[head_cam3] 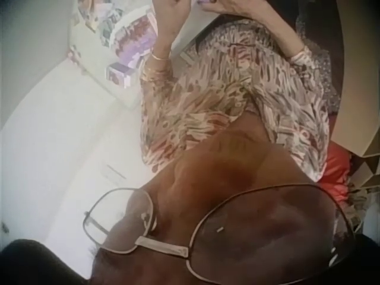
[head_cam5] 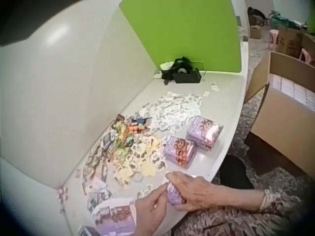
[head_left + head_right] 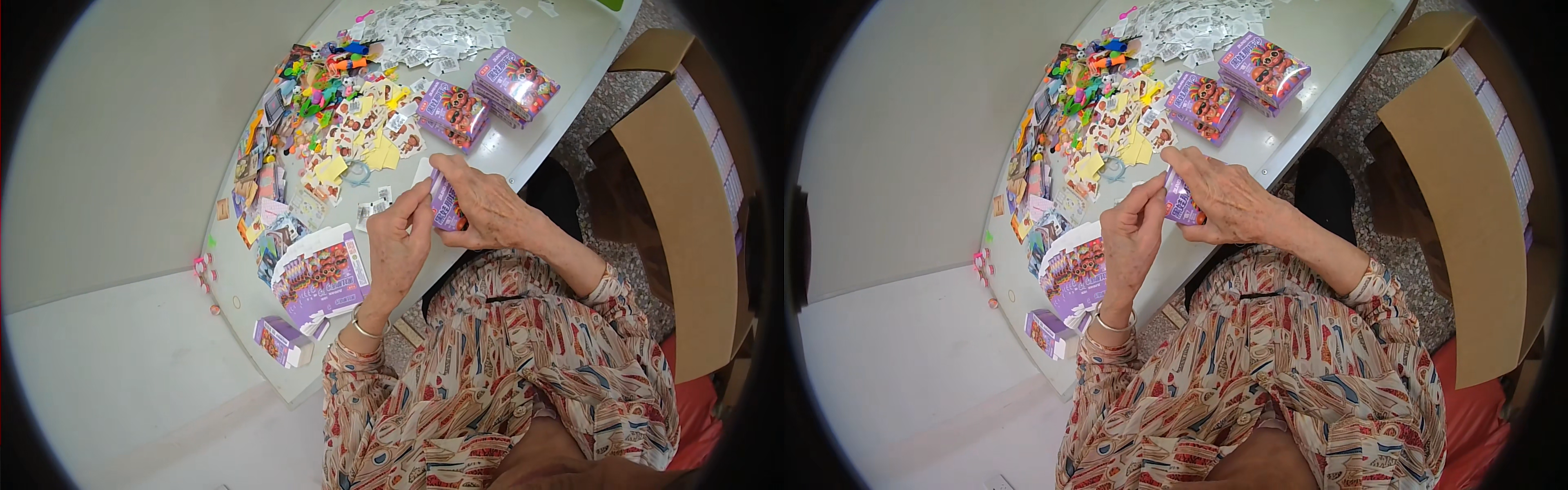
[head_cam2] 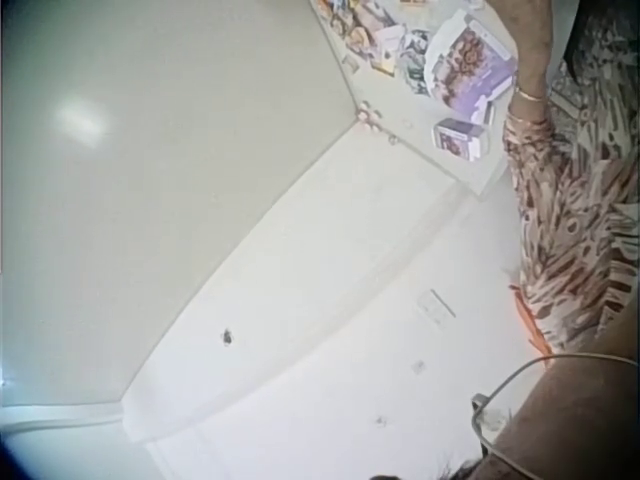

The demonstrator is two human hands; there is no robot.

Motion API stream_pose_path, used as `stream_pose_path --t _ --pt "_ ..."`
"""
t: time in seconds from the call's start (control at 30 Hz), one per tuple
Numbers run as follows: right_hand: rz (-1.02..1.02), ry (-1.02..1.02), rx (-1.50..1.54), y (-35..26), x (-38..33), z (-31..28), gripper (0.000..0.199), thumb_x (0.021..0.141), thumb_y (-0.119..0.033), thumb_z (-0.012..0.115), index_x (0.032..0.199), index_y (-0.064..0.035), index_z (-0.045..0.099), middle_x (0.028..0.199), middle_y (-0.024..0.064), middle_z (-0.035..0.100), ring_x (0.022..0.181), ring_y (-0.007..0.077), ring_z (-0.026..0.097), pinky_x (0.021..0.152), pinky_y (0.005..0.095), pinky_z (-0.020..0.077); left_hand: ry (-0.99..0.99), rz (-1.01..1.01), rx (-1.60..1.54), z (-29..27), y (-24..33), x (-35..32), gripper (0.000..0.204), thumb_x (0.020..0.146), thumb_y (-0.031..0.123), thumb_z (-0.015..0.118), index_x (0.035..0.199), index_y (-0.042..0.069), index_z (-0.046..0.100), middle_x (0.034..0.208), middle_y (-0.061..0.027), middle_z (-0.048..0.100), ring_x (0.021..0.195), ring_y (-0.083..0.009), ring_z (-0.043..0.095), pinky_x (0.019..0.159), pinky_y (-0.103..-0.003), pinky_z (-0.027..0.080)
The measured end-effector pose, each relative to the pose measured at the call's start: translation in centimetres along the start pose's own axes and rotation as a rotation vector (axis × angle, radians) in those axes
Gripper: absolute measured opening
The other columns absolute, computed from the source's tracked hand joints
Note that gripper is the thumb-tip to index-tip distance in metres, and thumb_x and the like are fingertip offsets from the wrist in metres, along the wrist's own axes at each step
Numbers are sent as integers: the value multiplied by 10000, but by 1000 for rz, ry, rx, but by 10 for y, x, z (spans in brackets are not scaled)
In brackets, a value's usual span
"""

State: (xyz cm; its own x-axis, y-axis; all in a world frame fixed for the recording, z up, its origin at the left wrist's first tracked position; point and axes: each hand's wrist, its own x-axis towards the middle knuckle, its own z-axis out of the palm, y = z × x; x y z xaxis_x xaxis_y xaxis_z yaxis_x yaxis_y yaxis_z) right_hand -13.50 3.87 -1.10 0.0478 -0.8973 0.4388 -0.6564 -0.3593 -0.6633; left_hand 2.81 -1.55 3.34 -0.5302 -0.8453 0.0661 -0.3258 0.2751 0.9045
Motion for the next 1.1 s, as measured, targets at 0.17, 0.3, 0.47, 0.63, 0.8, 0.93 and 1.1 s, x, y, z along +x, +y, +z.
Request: stream_pose_path --t 0.17,0.3,0.47,0.63,0.8,0.93,1.1 --pt "76 -110 -22 -1 4 -5 819 644 -228 757 1304 -11 324 1157 227 492 895 400 603 707 445 515 -56 151 193 0 3 -3 291 896 7 548 1180 -40 591 1089 -146 676 933 -174 650 801 -290 501" --pt "54 20 1 3 6 -2 735 660 -223 756 1240 -6 361 1068 224 526 806 393 619 665 436 516 -56 62 -43 2 -7 1 282 900 1 561 1178 -27 602 1142 -142 652 1033 -161 619 876 -284 485" --pt "4 181 3 12 8 2 701 677 -222 750 1219 4 366 992 224 547 742 390 625 638 432 511 28 -47 -344 5 -18 -4 268 879 -25 605 1145 -3 631 1143 -107 638 1011 -140 611 890 -264 487" --pt "47 92 -1 8 3 2 687 669 -225 749 1199 4 377 1008 227 544 765 398 623 648 433 511 104 84 -321 15 -32 -7 201 865 -26 624 1066 -21 639 1078 -86 647 958 -130 615 847 -259 505" --pt "117 18 -64 2 10 -4 713 677 -275 720 1245 -10 379 1034 206 515 884 399 608 666 460 514 57 15 -357 9 -27 5 232 862 -14 633 1091 -6 600 1079 -78 624 957 -127 602 840 -259 501" --pt "89 197 -235 13 44 -19 735 671 -264 728 1264 9 391 1105 203 506 959 363 572 762 439 486 90 -14 -423 8 -21 17 446 873 110 664 1265 32 468 1196 -76 554 1032 -146 546 871 -298 468" --pt "88 177 -545 38 90 -33 729 714 -280 736 1285 21 397 1244 203 479 1118 343 478 919 447 411 -55 177 338 16 -43 11 685 772 330 760 1288 -5 457 1269 -195 486 1140 -323 477 964 -419 384"
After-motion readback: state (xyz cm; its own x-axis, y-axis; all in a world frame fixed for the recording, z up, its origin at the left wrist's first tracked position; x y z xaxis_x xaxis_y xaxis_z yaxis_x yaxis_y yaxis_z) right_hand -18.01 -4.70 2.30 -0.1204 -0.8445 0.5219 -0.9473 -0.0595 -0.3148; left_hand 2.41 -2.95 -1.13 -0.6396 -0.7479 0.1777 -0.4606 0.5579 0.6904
